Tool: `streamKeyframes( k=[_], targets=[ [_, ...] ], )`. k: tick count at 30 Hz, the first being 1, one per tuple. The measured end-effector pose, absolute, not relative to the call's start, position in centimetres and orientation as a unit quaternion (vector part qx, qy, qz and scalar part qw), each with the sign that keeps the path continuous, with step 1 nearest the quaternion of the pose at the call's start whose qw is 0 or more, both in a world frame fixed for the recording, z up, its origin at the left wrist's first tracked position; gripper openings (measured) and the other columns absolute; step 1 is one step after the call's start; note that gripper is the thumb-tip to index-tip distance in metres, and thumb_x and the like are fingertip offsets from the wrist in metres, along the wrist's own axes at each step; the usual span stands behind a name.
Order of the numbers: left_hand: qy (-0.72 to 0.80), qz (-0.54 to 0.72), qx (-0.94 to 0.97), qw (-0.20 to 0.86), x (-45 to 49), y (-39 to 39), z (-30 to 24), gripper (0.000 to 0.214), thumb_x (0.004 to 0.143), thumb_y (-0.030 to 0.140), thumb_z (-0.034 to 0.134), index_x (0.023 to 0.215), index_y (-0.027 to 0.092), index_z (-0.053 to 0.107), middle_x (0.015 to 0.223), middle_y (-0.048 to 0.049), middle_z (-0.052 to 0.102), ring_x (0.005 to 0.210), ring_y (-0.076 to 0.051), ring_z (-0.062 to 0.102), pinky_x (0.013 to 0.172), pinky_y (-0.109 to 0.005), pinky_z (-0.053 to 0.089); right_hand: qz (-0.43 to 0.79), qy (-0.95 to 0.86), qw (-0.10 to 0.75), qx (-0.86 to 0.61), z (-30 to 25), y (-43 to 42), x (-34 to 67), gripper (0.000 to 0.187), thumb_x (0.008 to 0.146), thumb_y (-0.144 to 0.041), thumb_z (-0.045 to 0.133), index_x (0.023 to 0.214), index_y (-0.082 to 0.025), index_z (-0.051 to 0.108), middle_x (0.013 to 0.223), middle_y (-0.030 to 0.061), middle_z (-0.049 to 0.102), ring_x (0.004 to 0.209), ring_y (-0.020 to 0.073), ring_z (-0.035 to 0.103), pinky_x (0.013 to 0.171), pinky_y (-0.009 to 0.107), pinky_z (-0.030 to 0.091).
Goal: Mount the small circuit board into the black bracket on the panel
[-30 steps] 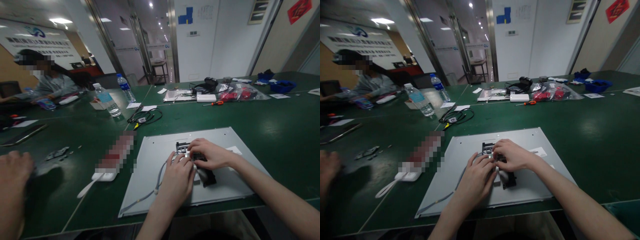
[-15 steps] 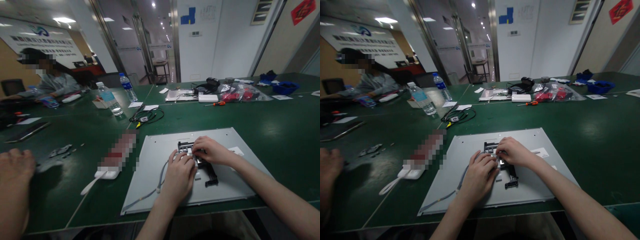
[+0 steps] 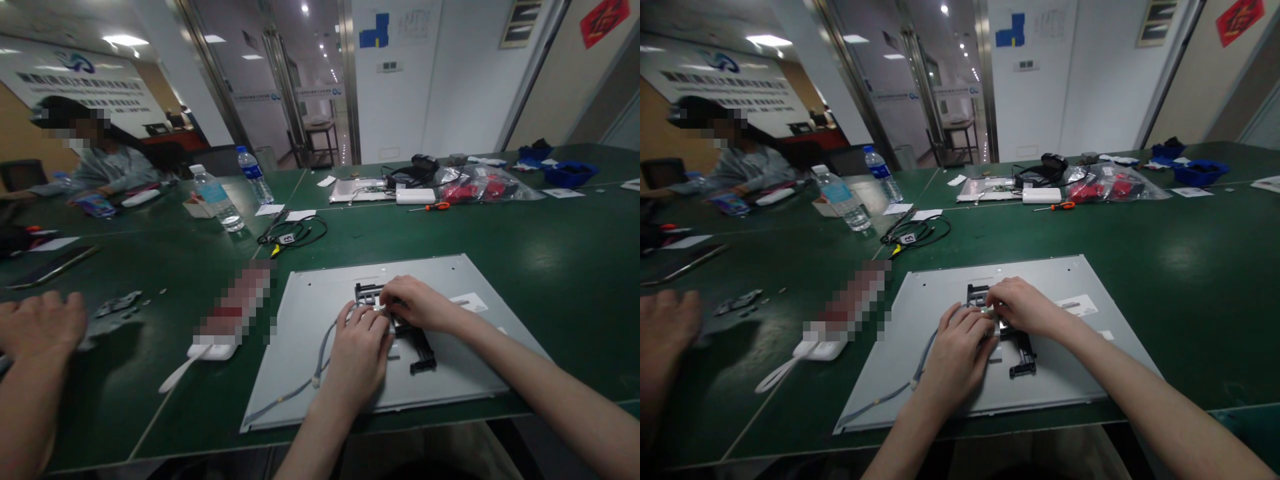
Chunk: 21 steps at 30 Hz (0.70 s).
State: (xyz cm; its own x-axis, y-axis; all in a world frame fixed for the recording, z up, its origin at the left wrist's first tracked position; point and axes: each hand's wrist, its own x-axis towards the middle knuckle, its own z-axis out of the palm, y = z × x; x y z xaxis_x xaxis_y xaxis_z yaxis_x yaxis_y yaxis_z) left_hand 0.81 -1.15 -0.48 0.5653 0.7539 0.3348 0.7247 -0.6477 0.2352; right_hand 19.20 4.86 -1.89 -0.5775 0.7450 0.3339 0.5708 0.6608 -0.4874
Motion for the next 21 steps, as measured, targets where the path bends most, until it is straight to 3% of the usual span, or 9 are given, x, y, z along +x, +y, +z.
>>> streamKeyframes(
  k=[14,21],
  targets=[
    [0.406,0.205,0.89,0.032,0.8,-0.95,-0.64,0.015,0.088,0.018,0.049,0.099,0.022,0.058,0.1,-0.0043,0.063,0.106,-0.023,0.052,0.107,-0.049,0.026,0.146,-0.869,0.287,-0.377,-1.08,4.55,19.44,0.014,0.083,-0.009,0.057,0.092,-0.018,0.061,0.09,0.005,0.065,0.087,0.018,0.057,0.079,0.031,0.041],
    [0.407,0.199,0.891,0.031,0.73,-0.97,-0.68,0.012,0.088,0.018,0.049,0.094,0.021,0.059,0.101,-0.0041,0.063,0.107,-0.023,0.052,0.107,-0.049,0.025,0.145,-0.877,0.259,-0.377,-1.59,4.79,19.42,0.014,0.082,-0.011,0.058,0.092,-0.019,0.064,0.088,0.0045,0.067,0.087,0.0183,0.057,0.081,0.032,0.04]
  ],
)
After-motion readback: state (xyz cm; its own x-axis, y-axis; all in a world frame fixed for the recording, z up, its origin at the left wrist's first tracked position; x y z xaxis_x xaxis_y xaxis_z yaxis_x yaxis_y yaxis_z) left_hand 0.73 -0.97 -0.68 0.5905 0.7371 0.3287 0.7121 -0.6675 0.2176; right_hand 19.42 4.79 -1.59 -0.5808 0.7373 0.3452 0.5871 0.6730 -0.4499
